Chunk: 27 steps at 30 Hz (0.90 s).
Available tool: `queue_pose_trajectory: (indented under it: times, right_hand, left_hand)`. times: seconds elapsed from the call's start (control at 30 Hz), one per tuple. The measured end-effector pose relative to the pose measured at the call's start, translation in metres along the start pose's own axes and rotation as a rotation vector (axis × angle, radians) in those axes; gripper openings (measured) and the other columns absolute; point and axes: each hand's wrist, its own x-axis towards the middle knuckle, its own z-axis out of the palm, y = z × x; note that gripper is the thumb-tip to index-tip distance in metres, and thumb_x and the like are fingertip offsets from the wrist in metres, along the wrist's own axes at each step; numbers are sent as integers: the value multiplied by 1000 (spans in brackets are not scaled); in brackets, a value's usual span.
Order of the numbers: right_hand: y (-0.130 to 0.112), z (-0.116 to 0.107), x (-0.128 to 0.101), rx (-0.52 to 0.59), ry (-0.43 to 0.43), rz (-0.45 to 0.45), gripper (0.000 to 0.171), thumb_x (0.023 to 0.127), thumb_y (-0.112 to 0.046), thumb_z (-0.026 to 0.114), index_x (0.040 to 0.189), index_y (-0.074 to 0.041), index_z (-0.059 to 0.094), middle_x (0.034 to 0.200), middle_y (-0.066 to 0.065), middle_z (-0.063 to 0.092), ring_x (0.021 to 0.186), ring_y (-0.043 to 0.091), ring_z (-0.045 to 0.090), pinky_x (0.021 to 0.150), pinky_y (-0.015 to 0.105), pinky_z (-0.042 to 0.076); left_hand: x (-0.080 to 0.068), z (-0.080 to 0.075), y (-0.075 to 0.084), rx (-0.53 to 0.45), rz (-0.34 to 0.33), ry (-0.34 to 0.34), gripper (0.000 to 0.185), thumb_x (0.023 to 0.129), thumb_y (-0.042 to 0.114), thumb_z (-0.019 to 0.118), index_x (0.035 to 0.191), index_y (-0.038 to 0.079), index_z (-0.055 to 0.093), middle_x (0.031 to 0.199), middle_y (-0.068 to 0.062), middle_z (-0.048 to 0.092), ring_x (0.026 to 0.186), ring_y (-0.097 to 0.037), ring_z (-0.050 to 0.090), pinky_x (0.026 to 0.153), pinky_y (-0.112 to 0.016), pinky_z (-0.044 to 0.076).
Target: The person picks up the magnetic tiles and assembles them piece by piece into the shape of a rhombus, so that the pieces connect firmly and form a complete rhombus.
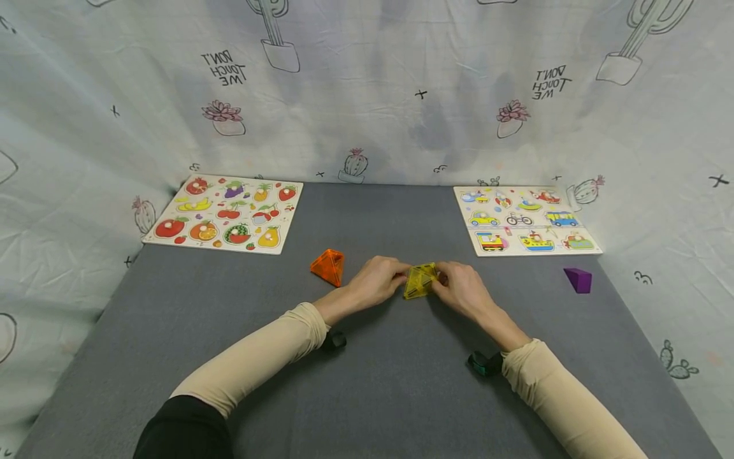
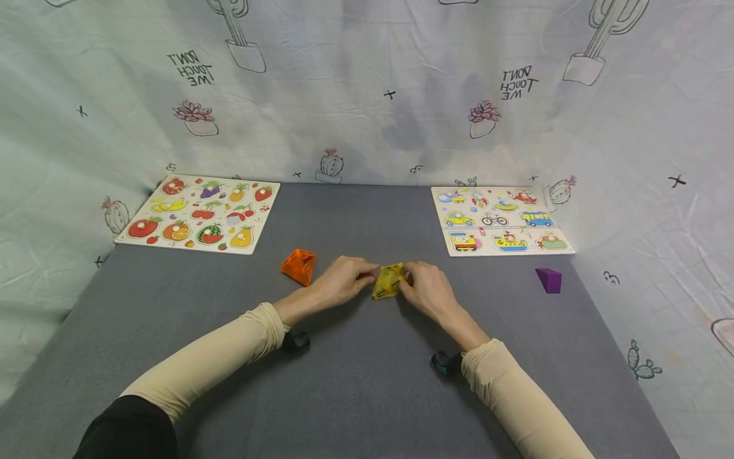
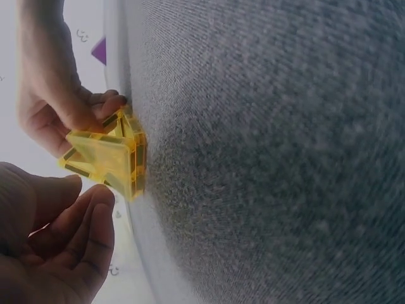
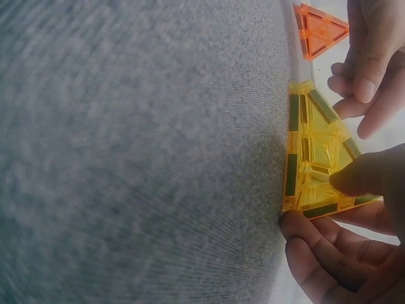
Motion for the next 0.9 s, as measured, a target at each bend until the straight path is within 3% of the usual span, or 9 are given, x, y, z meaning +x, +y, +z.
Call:
queue_pose_trajectory:
  times: [0.17, 0.33, 0.9]
  right_hand:
    - [0, 1, 0, 14, -1, 20, 27, 87, -16, 66, 105, 3, 71, 84, 13, 70, 70, 21, 64, 62, 37, 52]
    - [-2, 1, 0, 23, 4, 13, 21, 91, -21, 65, 95, -3, 75, 76, 7, 67, 64, 15, 58, 59, 33, 48]
    - [-4, -4, -1, 15, -6, 23, 30, 85, -26, 70, 107, -5, 73, 87, 9, 70, 70, 19, 62, 59, 35, 50]
  left_hand:
    - [0, 1, 1, 19, 5, -13, 26, 95, 9, 63, 120, 3, 70, 102, -9, 74, 86, -17, 69, 74, -29, 56]
    - [0, 2, 1, 23, 2, -12, 26, 95, 9, 63, 120, 3, 69, 103, -10, 74, 86, -17, 70, 74, -28, 56]
    - [-2, 1, -1, 15, -11, -11, 24, 95, 11, 63, 116, 5, 71, 106, -9, 74, 89, -17, 70, 77, -29, 56]
